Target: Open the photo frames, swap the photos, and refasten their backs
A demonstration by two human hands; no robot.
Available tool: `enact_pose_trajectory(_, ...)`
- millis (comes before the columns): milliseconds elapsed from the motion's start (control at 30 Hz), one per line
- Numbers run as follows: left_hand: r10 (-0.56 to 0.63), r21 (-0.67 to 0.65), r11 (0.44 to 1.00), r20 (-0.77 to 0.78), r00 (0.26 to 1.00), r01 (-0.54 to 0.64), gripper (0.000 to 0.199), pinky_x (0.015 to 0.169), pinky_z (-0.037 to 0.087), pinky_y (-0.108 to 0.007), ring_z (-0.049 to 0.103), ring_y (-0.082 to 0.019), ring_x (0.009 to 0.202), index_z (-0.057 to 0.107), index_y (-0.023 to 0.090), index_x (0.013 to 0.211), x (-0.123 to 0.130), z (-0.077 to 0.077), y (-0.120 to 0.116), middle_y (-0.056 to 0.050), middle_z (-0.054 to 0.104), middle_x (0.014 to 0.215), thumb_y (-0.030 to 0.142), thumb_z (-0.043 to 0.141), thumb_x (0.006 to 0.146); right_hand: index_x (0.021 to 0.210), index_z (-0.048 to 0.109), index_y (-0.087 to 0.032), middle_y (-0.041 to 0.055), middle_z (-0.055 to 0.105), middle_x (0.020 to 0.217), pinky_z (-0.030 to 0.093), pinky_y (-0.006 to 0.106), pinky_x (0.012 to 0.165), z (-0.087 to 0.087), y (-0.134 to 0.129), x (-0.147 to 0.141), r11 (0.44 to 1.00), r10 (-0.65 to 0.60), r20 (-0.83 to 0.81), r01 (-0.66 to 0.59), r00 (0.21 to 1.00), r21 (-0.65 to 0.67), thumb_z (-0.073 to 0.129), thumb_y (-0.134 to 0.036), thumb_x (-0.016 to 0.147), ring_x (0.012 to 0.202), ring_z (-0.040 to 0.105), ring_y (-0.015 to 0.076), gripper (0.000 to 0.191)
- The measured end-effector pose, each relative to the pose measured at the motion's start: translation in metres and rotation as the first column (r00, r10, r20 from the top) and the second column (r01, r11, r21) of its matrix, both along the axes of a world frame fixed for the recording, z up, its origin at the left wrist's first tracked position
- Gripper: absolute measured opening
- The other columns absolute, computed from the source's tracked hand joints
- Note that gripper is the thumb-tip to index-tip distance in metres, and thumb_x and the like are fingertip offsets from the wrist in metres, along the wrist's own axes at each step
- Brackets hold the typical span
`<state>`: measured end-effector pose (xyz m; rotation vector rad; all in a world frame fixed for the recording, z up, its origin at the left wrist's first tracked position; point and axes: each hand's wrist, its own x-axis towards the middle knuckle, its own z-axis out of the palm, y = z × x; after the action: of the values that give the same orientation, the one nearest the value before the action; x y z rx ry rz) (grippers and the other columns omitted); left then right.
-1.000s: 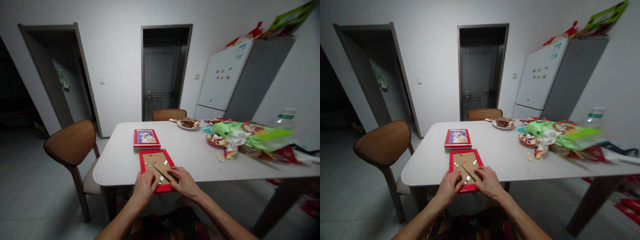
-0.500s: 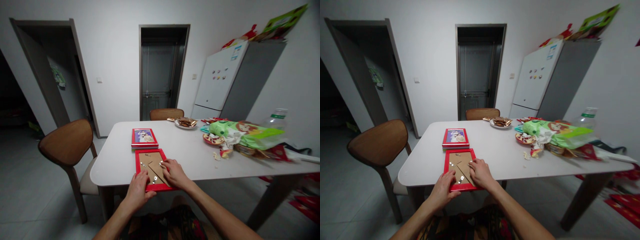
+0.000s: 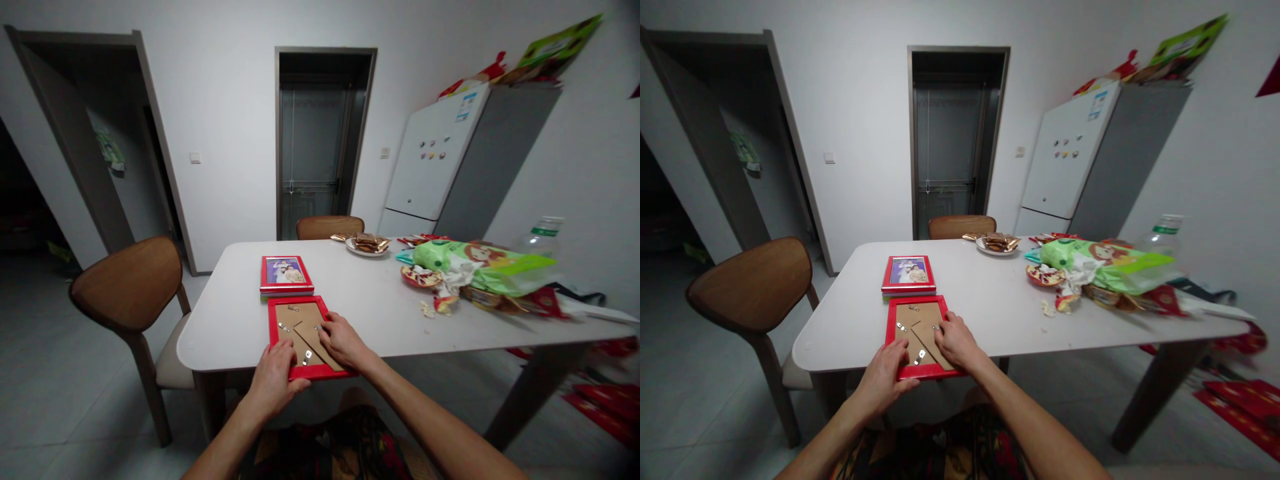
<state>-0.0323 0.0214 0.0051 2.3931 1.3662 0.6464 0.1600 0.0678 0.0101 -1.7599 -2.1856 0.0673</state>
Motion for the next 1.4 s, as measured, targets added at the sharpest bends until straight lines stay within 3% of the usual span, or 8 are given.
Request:
enact_pose_trajectory(233, -0.023, 0.015, 1.0, 0.017, 1.0, 0.023, 0.035, 0.098, 0.026, -0.047, 0.038, -0.027, 0.116, 0.052, 0.016, 0.088, -0.002, -0.006, 0.004, -0.014, 0.045, 0.123, 0.031, 0.068, 0.061, 0.1, 0.057, -0.016, 0.0098, 0.05, 0.104, 0.034, 0.03, 0.082, -0.005, -0.012, 0.002, 0.991, 0.06, -0.005, -0.059, 0.998, 0.123, 0.038, -0.031, 0.08, 0.093, 0.045, 0.0182, 0.031)
enact_pose_trajectory(333, -0.028, 0.016, 1.0, 0.032, 0.999, 0.028, 0.033, 0.098, 0.026, -0.047, 0.037, -0.026, 0.117, 0.053, 0.016, 0.087, -0.004, -0.005, 0.005, -0.014, 0.045, 0.123, 0.03, 0.067, 0.061, 0.105, 0.056, -0.023, 0.0085, 0.047, 0.114, 0.034, 0.035, 0.084, -0.008, -0.027, -0.002, 0.957, 0.202, 0.016, -0.201, 0.979, 0.209, 0.042, -0.029, 0.078, 0.101, 0.042, 0.0212, 0.031)
enact_pose_trajectory(433, -0.04, 0.014, 0.999, 0.059, 0.997, 0.04, 0.029, 0.097, 0.028, -0.046, 0.037, -0.026, 0.117, 0.053, 0.017, 0.082, -0.007, -0.005, 0.007, -0.014, 0.045, 0.123, 0.03, 0.068, 0.06, 0.102, 0.058, -0.028, 0.0058, 0.047, 0.114, 0.033, 0.038, 0.086, -0.006, -0.041, -0.007, 0.909, 0.364, 0.038, -0.364, 0.931, 0.205, 0.042, -0.029, 0.079, 0.104, 0.04, 0.0212, 0.028)
enact_pose_trajectory(567, -0.062, 0.028, 0.998, 0.092, 0.994, 0.059, 0.027, 0.096, 0.03, -0.043, 0.037, -0.026, 0.116, 0.053, 0.017, 0.079, -0.011, -0.008, 0.01, -0.013, 0.045, 0.124, 0.032, 0.068, 0.061, 0.102, 0.058, -0.032, 0.004, 0.047, 0.116, 0.03, 0.038, 0.088, -0.002, -0.05, -0.012, 0.884, 0.437, 0.056, -0.44, 0.898, 0.159, 0.045, -0.032, 0.078, 0.107, 0.037, 0.0219, 0.028)
enact_pose_trajectory(800, -0.075, 0.026, 0.997, 0.094, 0.993, 0.073, 0.028, 0.096, 0.03, -0.044, 0.037, -0.027, 0.117, 0.054, 0.017, 0.079, -0.012, -0.009, 0.01, -0.013, 0.046, 0.122, 0.036, 0.066, 0.062, 0.1, 0.059, -0.028, 0.0056, 0.047, 0.114, 0.03, 0.039, 0.087, -0.002, -0.047, -0.013, 0.891, 0.438, 0.007, -0.435, 0.899, 0.134, 0.057, -0.034, 0.067, 0.106, 0.036, 0.0235, 0.034)
enact_pose_trajectory(1033, -0.084, 0.027, 0.996, 0.18, 0.98, 0.08, 0.03, 0.094, 0.032, -0.041, 0.04, -0.025, 0.113, 0.055, 0.017, 0.085, -0.014, -0.013, 0.01, -0.01, 0.049, 0.118, 0.029, 0.068, 0.06, 0.095, 0.061, -0.027, 0.0048, 0.049, 0.112, 0.031, 0.037, 0.087, 0.003, -0.048, -0.012, 0.889, 0.451, -0.066, -0.441, 0.89, 0.124, 0.056, -0.031, 0.068, 0.102, 0.041, 0.0215, 0.028)
enact_pose_trajectory(1200, -0.095, -0.004, 0.995, 0.233, 0.968, 0.098, 0.047, 0.089, 0.036, -0.038, 0.047, -0.022, 0.102, 0.051, 0.019, 0.101, -0.017, -0.014, 0.008, -0.006, 0.054, 0.104, 0.019, 0.069, 0.058, 0.105, 0.057, -0.02, 0.0081, 0.054, 0.104, 0.035, 0.03, 0.082, 0.006, -0.019, -0.026, 0.93, 0.363, -0.154, -0.348, 0.919, 0.115, 0.042, -0.025, 0.077, 0.093, 0.048, 0.0173, 0.032)
enact_pose_trajectory(1400, -0.093, -0.037, 0.994, 0.206, 0.974, 0.103, 0.049, 0.08, 0.041, -0.035, 0.05, -0.018, 0.085, 0.05, 0.02, 0.103, -0.019, -0.005, 0.006, -0.002, 0.054, 0.086, 0.018, 0.068, 0.057, 0.099, 0.06, -0.021, 0.0073, 0.056, 0.095, 0.033, 0.031, 0.077, 0.003, 0.018, -0.058, 0.963, 0.265, 0.0, -0.265, 0.964, 0.038, 0.039, -0.02, 0.078, 0.089, 0.046, 0.019, 0.03)
